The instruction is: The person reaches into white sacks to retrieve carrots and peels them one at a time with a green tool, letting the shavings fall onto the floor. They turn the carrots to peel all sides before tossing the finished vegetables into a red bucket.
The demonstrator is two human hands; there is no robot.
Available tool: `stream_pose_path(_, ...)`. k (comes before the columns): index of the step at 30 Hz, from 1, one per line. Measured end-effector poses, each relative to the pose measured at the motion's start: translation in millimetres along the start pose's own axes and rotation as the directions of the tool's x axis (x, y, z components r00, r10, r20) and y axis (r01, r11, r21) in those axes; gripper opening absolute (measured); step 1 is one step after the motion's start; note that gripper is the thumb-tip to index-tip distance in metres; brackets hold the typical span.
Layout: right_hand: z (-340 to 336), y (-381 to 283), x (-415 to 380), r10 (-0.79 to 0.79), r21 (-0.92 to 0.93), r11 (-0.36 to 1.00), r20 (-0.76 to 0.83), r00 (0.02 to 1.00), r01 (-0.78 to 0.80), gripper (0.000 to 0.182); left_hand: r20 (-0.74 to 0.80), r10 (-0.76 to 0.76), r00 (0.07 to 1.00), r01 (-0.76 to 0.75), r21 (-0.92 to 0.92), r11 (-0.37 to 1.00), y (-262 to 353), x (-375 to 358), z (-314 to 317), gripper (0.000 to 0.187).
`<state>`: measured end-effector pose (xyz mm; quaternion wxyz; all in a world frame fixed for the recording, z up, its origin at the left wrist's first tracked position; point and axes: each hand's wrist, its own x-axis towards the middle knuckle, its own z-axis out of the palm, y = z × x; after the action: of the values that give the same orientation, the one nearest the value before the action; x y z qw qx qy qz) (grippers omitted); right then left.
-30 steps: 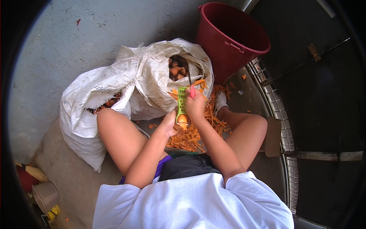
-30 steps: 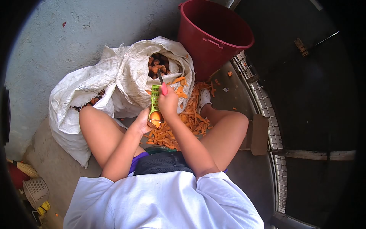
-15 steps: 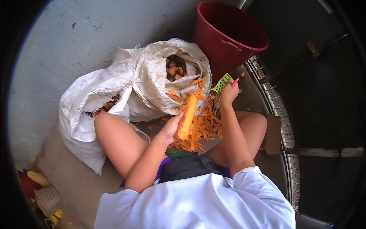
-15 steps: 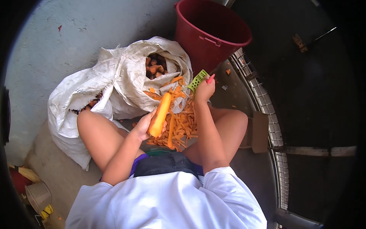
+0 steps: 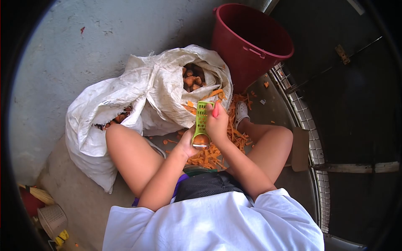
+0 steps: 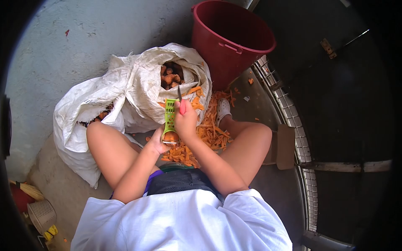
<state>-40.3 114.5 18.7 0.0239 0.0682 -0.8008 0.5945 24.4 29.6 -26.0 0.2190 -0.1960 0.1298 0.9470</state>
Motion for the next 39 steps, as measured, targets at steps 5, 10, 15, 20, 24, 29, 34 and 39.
stream_pose_path(5,0.5,15.5,11.4,-0.128,-0.258,0.963,-0.171,0.977,0.081,0.018,-0.054,-0.037,0.998,0.052,0.293,0.955,-0.1,-4.8,0.2,0.039)
stream_pose_path(10,-68.2,73.8,110.8,0.004,-0.242,0.952,-0.603,0.798,-0.188,0.023,-0.004,-0.084,0.996,0.071,0.577,0.814,-2.3,-25.5,18.0,0.047)
stream_pose_path(15,-73.8,63.1,108.7,-0.044,-0.065,0.998,-0.442,0.896,0.017,0.023,0.020,0.039,0.999,-0.044,0.374,0.926,3.0,-8.5,1.9,0.044)
stream_pose_path(20,-48.0,33.1,42.8,0.000,0.017,1.000,-0.033,0.999,0.001,0.016,0.008,0.132,0.991,-0.121,0.461,0.879,8.9,-7.7,8.6,0.043)
stream_pose_path(24,-56.3,33.2,17.4,0.114,0.047,0.992,0.063,0.991,-0.117,0.015,-0.057,0.376,0.925,-0.259,0.631,0.732,4.8,-4.9,11.8,0.046)
stream_pose_path(29,-63.8,36.2,17.1,0.185,0.133,0.974,0.017,0.983,-0.185,0.015,-0.057,0.169,0.984,-0.131,0.413,0.901,10.5,-9.5,11.0,0.045)
stream_pose_path(34,-54.5,36.3,20.7,0.116,0.336,0.940,-0.181,0.977,-0.049,0.013,0.007,0.137,0.991,-0.133,0.281,0.950,4.4,-2.0,4.3,0.042)
stream_pose_path(39,-39.4,14.8,2.2,0.200,0.417,0.892,-0.015,0.980,-0.175,0.011,-0.087,0.148,0.985,-0.116,0.304,0.946,-0.3,2.5,1.8,0.042)
